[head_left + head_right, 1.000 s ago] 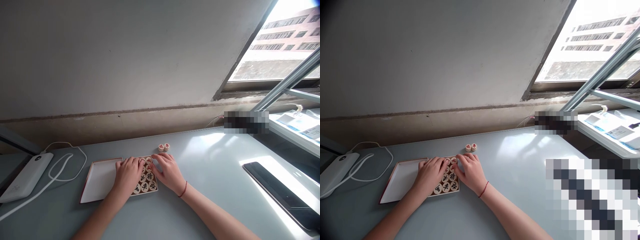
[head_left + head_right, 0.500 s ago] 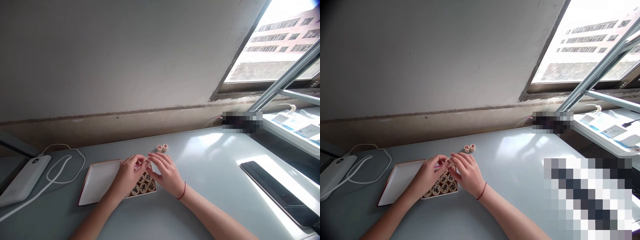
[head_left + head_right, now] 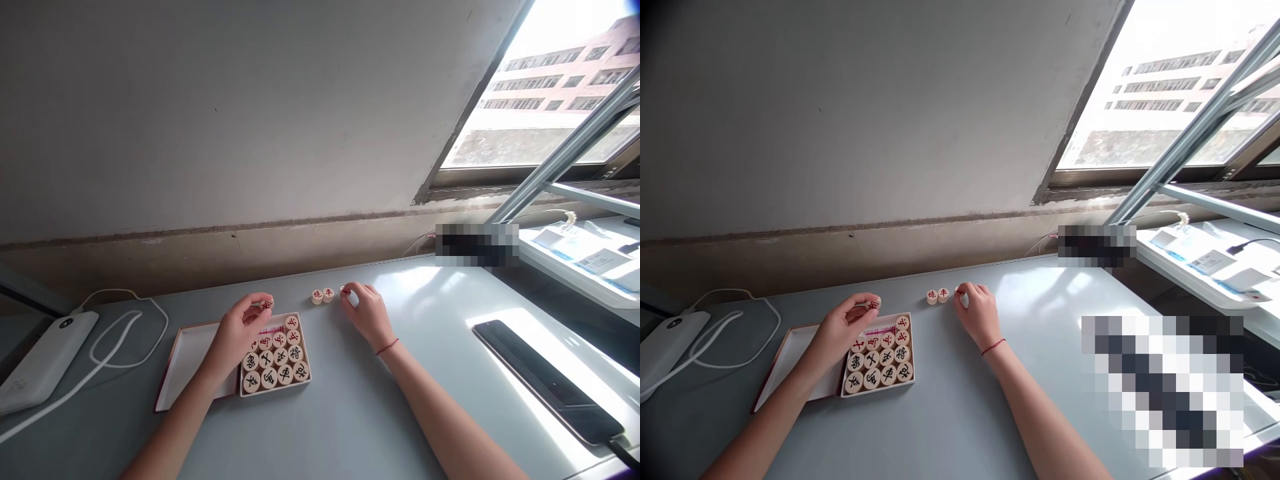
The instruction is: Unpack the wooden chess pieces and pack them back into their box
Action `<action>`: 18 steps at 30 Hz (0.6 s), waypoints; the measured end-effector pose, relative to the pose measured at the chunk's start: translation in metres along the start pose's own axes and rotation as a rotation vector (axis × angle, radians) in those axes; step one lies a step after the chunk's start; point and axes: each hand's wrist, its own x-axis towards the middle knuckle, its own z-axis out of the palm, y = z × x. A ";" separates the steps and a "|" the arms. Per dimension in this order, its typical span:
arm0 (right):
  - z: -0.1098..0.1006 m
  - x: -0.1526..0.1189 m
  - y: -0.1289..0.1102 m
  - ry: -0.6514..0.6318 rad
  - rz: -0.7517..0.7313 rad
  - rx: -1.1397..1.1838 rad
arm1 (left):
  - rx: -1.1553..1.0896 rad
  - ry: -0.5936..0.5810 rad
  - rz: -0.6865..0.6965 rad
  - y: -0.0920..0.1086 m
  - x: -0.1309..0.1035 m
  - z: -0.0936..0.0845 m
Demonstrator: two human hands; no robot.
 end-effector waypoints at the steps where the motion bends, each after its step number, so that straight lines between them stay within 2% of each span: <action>1: 0.002 0.000 0.002 -0.030 0.002 -0.021 | 0.000 0.006 -0.002 0.000 0.000 -0.001; 4: 0.001 -0.003 -0.009 -0.010 -0.005 -0.042 | 0.025 -0.034 0.012 0.002 -0.003 0.000; 7: -0.006 -0.011 -0.040 0.005 -0.049 0.156 | 0.113 -0.141 0.054 0.007 -0.009 0.005; 10: -0.013 -0.023 -0.079 -0.194 -0.092 0.432 | 0.249 -0.152 0.187 0.011 -0.016 0.014; 13: -0.017 -0.035 -0.107 -0.321 -0.035 0.600 | 0.392 -0.096 0.341 0.011 -0.024 0.026; 16: -0.017 -0.039 -0.115 -0.354 0.016 0.665 | 0.486 -0.058 0.435 0.009 -0.029 0.037; 18: -0.015 -0.035 -0.107 -0.343 0.011 0.664 | 0.528 -0.029 0.448 0.006 -0.030 0.040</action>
